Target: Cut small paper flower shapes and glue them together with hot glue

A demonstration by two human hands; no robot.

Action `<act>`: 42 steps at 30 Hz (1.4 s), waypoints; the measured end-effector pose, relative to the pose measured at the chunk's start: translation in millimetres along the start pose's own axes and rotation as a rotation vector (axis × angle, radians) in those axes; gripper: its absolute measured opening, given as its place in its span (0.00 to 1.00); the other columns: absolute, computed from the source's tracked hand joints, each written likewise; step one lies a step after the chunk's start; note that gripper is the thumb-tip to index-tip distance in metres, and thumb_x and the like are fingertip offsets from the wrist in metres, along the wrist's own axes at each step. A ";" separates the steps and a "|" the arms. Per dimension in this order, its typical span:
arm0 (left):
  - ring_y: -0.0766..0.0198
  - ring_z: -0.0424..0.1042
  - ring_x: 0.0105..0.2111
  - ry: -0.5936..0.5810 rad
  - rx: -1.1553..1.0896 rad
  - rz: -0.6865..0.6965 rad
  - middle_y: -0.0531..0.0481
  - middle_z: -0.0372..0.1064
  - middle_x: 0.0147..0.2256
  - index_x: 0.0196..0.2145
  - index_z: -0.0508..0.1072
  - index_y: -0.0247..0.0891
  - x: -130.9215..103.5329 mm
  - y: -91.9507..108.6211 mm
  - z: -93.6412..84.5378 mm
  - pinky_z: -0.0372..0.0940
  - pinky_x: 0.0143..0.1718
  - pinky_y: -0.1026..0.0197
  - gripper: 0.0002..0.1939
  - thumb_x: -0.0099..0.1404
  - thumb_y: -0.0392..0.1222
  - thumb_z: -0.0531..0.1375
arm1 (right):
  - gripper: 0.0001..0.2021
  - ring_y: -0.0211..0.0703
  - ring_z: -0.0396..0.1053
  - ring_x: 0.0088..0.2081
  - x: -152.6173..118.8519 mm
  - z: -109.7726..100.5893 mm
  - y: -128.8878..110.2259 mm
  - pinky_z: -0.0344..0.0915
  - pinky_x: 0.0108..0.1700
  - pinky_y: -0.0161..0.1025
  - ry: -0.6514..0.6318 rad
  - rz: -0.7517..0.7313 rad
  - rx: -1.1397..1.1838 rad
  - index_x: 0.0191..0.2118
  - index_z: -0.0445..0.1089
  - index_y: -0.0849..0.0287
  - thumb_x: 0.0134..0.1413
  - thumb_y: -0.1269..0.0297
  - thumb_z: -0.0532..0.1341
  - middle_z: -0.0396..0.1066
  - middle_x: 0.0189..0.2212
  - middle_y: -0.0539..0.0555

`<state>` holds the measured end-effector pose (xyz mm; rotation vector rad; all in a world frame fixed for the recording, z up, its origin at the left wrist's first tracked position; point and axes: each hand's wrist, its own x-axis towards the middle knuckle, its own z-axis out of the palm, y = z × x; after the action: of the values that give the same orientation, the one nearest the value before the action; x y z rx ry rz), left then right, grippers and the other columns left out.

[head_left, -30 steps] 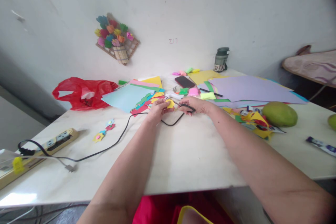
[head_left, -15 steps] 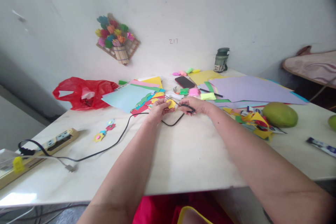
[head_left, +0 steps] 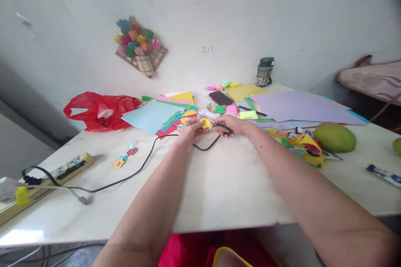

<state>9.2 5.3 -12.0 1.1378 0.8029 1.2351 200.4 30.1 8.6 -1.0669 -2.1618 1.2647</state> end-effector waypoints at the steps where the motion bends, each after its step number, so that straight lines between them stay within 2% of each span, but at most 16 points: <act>1: 0.67 0.71 0.24 0.004 -0.001 0.001 0.50 0.70 0.26 0.27 0.67 0.33 -0.1 0.2 0.4 0.68 0.33 0.60 0.16 0.46 0.45 0.68 | 0.15 0.30 0.60 0.14 0.0 0.0 -0.1 0.48 0.13 0.28 0.002 -0.001 -0.003 0.32 0.66 0.61 0.45 0.54 0.64 0.64 0.16 0.46; 11: 0.67 0.71 0.24 0.024 -0.018 0.001 0.50 0.70 0.26 0.27 0.68 0.32 0.4 -1.1 2.0 0.68 0.32 0.61 0.17 0.45 0.45 0.69 | 0.15 0.30 0.59 0.14 -0.3 0.2 -0.8 0.48 0.14 0.28 0.018 0.021 0.012 0.33 0.66 0.61 0.44 0.55 0.64 0.64 0.15 0.45; 18: 0.67 0.71 0.24 0.047 0.037 0.039 0.52 0.69 0.24 0.27 0.67 0.33 1.3 -1.7 0.2 0.69 0.31 0.61 0.17 0.47 0.46 0.68 | 0.14 0.30 0.57 0.14 0.6 0.4 1.5 0.54 0.15 0.29 0.042 -0.014 0.067 0.29 0.66 0.61 0.43 0.56 0.66 0.61 0.14 0.44; 25: 0.65 0.73 0.24 0.084 0.067 0.050 0.49 0.71 0.25 0.27 0.68 0.32 1.6 -2.0 1.6 0.69 0.29 0.63 0.18 0.45 0.45 0.70 | 0.13 0.30 0.57 0.13 -0.9 -3.7 1.5 0.47 0.13 0.29 0.243 0.128 -0.002 0.30 0.67 0.61 0.41 0.59 0.68 0.63 0.15 0.46; 30: 0.67 0.72 0.23 0.055 0.108 0.036 0.50 0.70 0.22 0.28 0.69 0.32 1.7 -1.3 1.6 0.68 0.28 0.64 0.18 0.45 0.45 0.69 | 0.14 0.31 0.61 0.17 0.3 -5.7 2.3 0.50 0.15 0.28 0.326 0.063 0.181 0.32 0.65 0.61 0.38 0.64 0.69 0.68 0.20 0.49; 33: 0.68 0.70 0.21 0.044 0.129 0.017 0.51 0.70 0.21 0.27 0.68 0.32 1.1 -0.3 2.1 0.67 0.27 0.64 0.17 0.44 0.44 0.69 | 0.16 0.32 0.62 0.18 0.2 -5.4 -1.9 0.50 0.16 0.28 0.369 0.026 0.329 0.33 0.65 0.61 0.37 0.66 0.69 0.68 0.19 0.48; 42: 0.72 0.66 0.19 -0.013 0.184 -0.021 0.54 0.66 0.20 0.25 0.67 0.33 -0.7 1.7 8.1 0.65 0.25 0.66 0.18 0.43 0.46 0.70 | 0.15 0.31 0.64 0.20 1.7 1.4 -12.6 0.58 0.21 0.27 0.405 -0.070 0.427 0.34 0.65 0.62 0.35 0.75 0.66 0.66 0.19 0.45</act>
<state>16.1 2.8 -8.2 1.2809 0.9305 1.1533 193.3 26.9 18.8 -0.9565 -1.5299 1.2712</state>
